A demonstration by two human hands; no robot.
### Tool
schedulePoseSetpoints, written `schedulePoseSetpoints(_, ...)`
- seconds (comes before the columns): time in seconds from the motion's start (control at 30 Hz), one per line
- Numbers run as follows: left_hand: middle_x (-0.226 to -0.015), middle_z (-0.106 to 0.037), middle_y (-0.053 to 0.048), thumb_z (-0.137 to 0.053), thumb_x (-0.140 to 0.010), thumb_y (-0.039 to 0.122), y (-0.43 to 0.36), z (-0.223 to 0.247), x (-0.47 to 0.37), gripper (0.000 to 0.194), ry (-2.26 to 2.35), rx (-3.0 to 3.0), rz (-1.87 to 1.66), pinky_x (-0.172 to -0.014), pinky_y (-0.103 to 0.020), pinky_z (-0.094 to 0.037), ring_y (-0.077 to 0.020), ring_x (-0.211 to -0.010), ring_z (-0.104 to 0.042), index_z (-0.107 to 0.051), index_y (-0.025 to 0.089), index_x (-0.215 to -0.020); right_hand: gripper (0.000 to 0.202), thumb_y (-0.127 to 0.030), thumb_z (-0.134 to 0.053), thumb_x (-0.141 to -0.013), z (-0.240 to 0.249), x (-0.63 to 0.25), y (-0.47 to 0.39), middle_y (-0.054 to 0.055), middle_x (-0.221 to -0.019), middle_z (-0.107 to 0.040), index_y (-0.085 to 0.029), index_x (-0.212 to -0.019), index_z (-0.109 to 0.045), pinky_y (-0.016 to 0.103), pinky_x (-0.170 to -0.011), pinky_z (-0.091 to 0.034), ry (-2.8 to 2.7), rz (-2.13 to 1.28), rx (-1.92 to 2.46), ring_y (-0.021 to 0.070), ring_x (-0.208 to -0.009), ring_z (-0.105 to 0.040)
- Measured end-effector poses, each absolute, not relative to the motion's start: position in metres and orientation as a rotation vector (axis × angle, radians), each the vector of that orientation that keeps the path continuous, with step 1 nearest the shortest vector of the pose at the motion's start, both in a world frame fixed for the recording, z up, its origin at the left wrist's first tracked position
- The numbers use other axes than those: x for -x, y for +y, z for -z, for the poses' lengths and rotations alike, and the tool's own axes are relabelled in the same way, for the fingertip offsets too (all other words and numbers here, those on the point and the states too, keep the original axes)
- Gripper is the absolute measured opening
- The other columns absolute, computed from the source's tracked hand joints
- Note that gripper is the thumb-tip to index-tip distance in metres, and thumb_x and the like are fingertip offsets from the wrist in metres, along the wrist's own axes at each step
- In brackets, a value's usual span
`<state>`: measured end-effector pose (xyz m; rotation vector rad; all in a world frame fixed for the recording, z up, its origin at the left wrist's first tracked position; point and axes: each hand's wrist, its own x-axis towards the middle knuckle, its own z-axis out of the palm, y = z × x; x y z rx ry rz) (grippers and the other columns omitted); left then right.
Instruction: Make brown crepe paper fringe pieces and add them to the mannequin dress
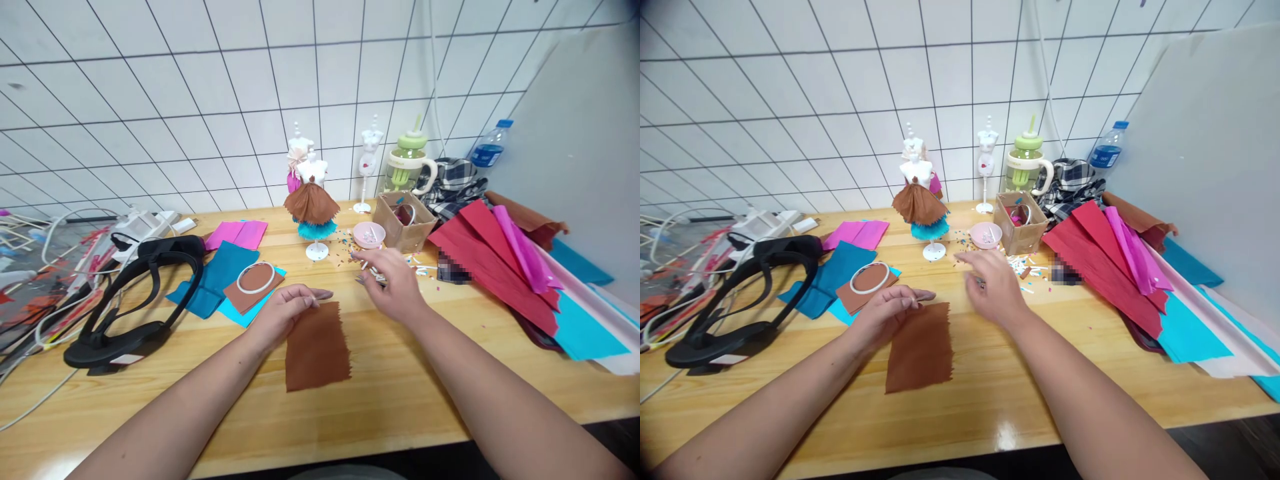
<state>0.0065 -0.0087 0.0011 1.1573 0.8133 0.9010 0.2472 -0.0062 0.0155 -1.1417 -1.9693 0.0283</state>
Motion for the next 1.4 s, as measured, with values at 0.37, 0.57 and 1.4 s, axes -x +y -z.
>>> schedulePoseSetpoints(0.37,-0.083,-0.073,-0.007,-0.075,-0.070,0.025,-0.008,0.010,-0.009,0.011,0.656,-0.870,-0.836,-0.093,-0.031,-0.044,-0.0191,-0.095,-0.064,-0.070,0.015,-0.069,0.013,-0.021,-0.061,-0.086,0.001,-0.215,-0.013,0.003,-0.106,-0.072,-0.025,-0.092,-0.071,0.033,-0.085,-0.047,-2.025,-0.208,0.836,0.0158,-0.093,-0.064)
schedulePoseSetpoints(0.57,-0.086,-0.074,-0.007,-0.076,-0.068,0.026,-0.008,0.009,-0.010,0.011,0.670,-0.913,-0.808,-0.096,-0.032,-0.042,-0.0218,-0.103,-0.062,-0.071,0.015,-0.067,0.011,-0.018,-0.062,-0.083,-0.002,-0.213,-0.017,0.003,-0.093,-0.072,-0.022,-0.090,-0.070,0.029,-0.083,-0.048,-1.984,-0.436,0.896,0.0148,-0.088,-0.065)
schedulePoseSetpoints(1.4,-0.152,-0.035,-0.010,-0.049,-0.088,0.052,-0.025,0.002,-0.033,0.041,0.847,-2.760,-0.176,-0.111,-0.053,-0.024,-0.0331,-0.142,-0.022,-0.058,0.017,-0.106,0.018,-0.025,-0.053,-0.085,0.004,-0.245,0.009,0.000,-0.088,-0.073,-0.027,-0.088,-0.070,0.026,-0.067,-0.039,-2.251,-0.222,1.846,0.0182,-0.085,-0.064)
